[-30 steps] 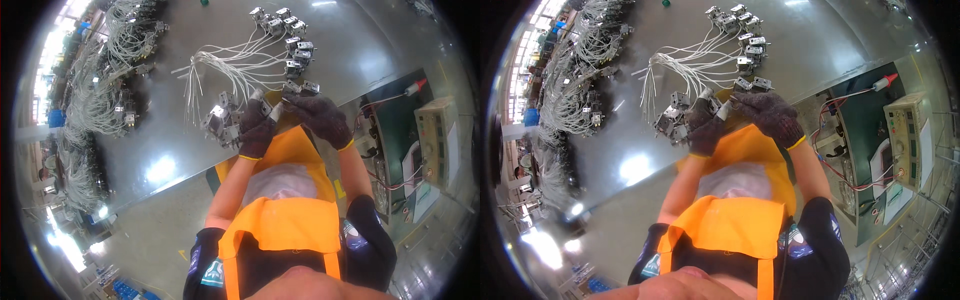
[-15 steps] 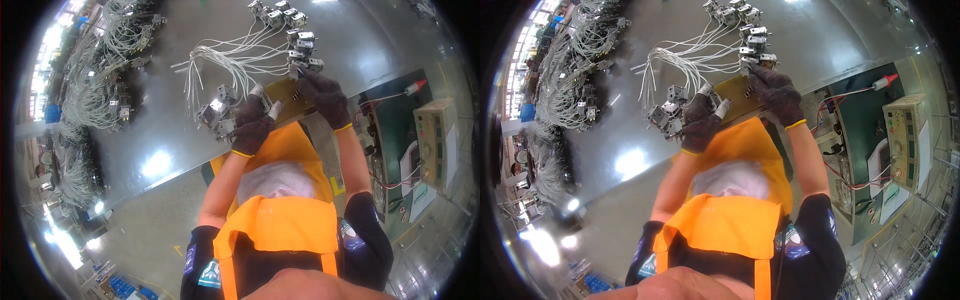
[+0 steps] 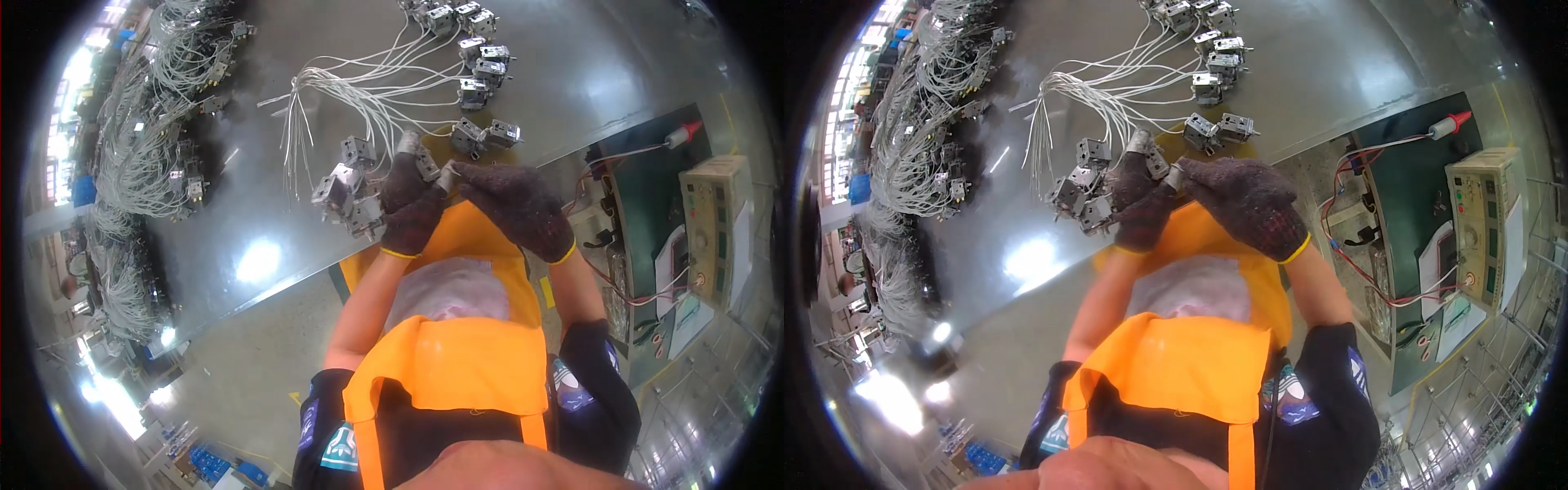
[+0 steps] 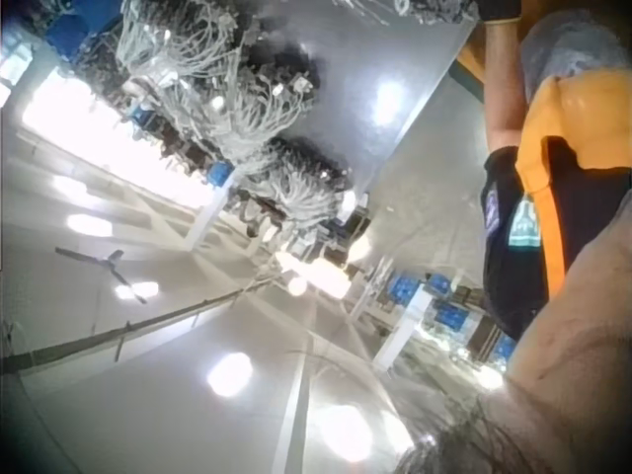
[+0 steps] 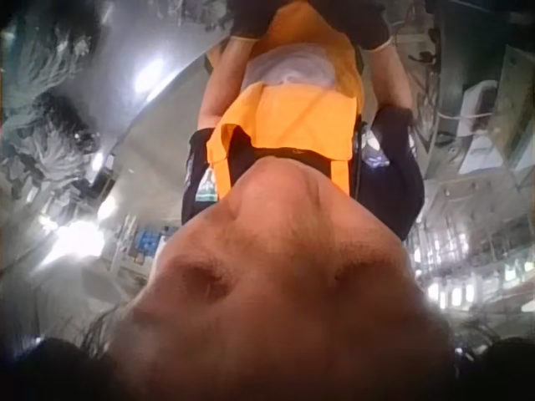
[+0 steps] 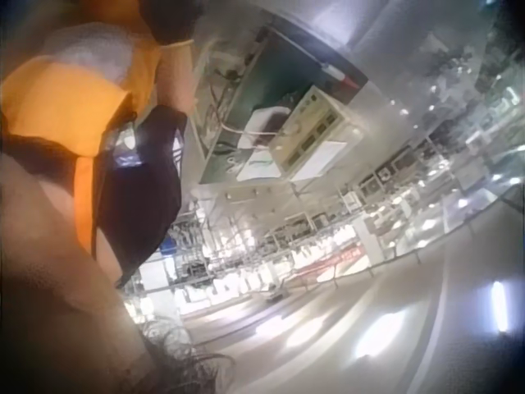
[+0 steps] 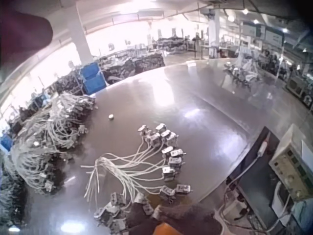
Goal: Assembling a wire harness by plugging multiple connectors into an assembly board.
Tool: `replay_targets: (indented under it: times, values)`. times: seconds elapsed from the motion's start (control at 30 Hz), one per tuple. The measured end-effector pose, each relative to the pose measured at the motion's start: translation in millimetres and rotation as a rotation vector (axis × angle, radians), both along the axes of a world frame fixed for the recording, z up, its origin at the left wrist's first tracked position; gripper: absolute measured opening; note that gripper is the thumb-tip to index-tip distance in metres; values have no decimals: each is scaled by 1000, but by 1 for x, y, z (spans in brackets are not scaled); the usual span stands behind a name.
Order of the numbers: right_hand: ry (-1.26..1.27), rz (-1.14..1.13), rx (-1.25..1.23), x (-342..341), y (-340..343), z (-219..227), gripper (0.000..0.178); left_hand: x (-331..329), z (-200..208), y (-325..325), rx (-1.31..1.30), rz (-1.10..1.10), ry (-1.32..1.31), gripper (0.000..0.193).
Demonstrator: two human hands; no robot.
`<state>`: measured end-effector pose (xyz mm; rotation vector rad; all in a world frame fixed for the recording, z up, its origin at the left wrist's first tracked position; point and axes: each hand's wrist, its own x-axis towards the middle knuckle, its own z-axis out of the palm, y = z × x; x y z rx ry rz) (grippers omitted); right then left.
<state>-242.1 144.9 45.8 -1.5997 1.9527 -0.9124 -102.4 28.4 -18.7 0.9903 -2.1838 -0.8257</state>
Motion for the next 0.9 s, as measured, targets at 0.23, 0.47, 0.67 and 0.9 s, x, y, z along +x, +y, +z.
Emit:
replay_targets:
  times: [0.23, 0.47, 0.67, 0.9]
  values:
    - [370, 76, 71, 13, -18, -2, 27, -6, -40, -11, 319, -167, 133, 53]
    - [529, 95, -228, 17, -22, -5, 28, -8, -129, -41, 496, -254, 58, 52]
    - [488, 79, 118, 24, -29, 0, 26, 0, -41, -5, 138, -190, 115, 53]
    - [95, -26, -29, 9, -4, 17, 29, 13, 19, 13, -36, -96, 81, 67]
